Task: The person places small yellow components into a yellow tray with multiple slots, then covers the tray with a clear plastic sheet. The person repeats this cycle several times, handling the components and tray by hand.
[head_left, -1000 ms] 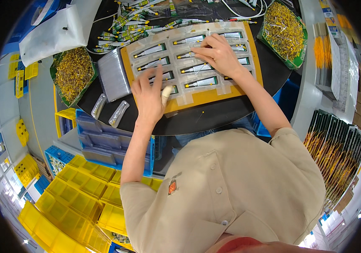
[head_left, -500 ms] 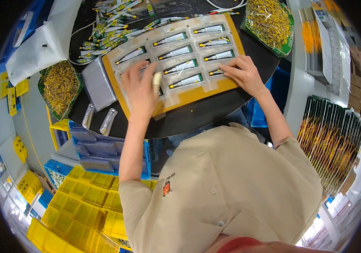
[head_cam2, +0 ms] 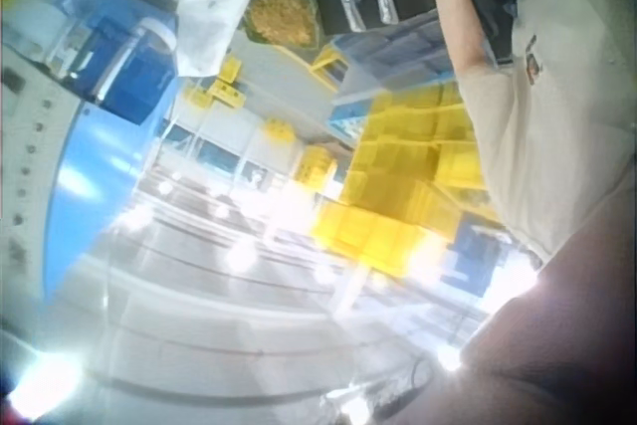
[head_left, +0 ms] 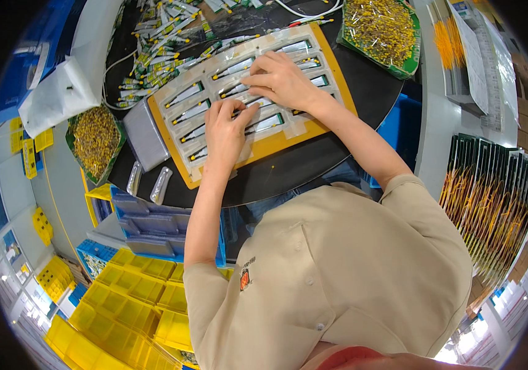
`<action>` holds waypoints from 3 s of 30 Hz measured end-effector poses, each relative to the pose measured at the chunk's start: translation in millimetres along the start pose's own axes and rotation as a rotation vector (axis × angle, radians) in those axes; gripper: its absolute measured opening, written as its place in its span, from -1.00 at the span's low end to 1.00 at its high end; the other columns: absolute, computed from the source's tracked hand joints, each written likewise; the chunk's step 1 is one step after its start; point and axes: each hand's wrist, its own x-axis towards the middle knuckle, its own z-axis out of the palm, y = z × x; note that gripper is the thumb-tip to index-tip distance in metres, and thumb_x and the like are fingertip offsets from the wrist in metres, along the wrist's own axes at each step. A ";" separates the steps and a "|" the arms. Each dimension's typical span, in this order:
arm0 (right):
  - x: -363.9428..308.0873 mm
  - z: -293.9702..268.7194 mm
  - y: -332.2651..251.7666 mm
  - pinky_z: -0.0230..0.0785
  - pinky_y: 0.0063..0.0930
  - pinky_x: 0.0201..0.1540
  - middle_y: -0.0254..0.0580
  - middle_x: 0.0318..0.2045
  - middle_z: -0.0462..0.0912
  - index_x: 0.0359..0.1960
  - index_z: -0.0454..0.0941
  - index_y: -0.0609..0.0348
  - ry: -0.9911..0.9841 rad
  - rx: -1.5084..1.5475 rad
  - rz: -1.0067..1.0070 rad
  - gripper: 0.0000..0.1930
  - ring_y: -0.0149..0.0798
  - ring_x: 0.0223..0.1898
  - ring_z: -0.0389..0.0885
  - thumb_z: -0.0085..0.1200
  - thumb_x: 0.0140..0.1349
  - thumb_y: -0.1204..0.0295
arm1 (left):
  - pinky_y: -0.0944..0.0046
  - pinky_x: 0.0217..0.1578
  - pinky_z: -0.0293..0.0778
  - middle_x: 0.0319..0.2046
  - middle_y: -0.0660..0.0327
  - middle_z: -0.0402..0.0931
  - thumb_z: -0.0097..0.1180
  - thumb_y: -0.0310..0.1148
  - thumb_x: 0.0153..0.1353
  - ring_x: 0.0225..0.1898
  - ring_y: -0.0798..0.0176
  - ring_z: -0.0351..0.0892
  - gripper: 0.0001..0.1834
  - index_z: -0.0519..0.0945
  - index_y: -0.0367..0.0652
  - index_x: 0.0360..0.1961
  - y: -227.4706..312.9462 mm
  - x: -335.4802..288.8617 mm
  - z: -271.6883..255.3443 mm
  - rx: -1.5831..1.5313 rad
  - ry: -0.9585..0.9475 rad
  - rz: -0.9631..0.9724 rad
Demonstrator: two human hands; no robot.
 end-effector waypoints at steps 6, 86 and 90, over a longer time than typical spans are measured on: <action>-34.5 -65.5 34.6 0.34 -0.29 -0.03 -0.36 -0.27 0.60 -0.23 0.73 -0.01 -0.015 -0.056 0.213 -0.84 -0.19 -0.12 0.50 0.30 0.12 0.40 | 0.10 0.01 0.37 -0.14 0.27 0.53 0.15 -0.56 -0.04 -0.02 0.10 0.47 -0.48 0.73 0.19 -0.03 3.5 -2.3 -5.3 0.020 -0.072 0.063; -128.3 -242.9 110.6 0.49 -0.18 0.08 -0.10 -0.11 0.73 -0.09 0.70 0.14 0.172 -0.710 0.490 -0.75 -0.05 -0.03 0.68 0.26 0.23 0.34 | -0.05 -0.13 0.32 -0.25 0.14 0.44 0.05 -0.58 0.07 -0.12 0.01 0.43 -0.30 0.44 -0.08 0.33 -16.1 30.8 -46.1 0.351 -0.211 -0.155; -246.4 -422.7 254.4 0.11 0.13 0.39 0.32 0.29 0.42 0.39 0.36 0.03 -0.289 -1.467 1.417 -0.24 0.31 0.29 0.40 -0.19 0.35 -0.24 | -0.07 -0.13 0.37 -0.26 0.05 0.45 -0.01 -0.62 0.05 -0.14 -0.14 0.42 -0.36 0.54 -0.11 0.24 -80.2 1.4 -120.6 0.341 -0.028 -0.327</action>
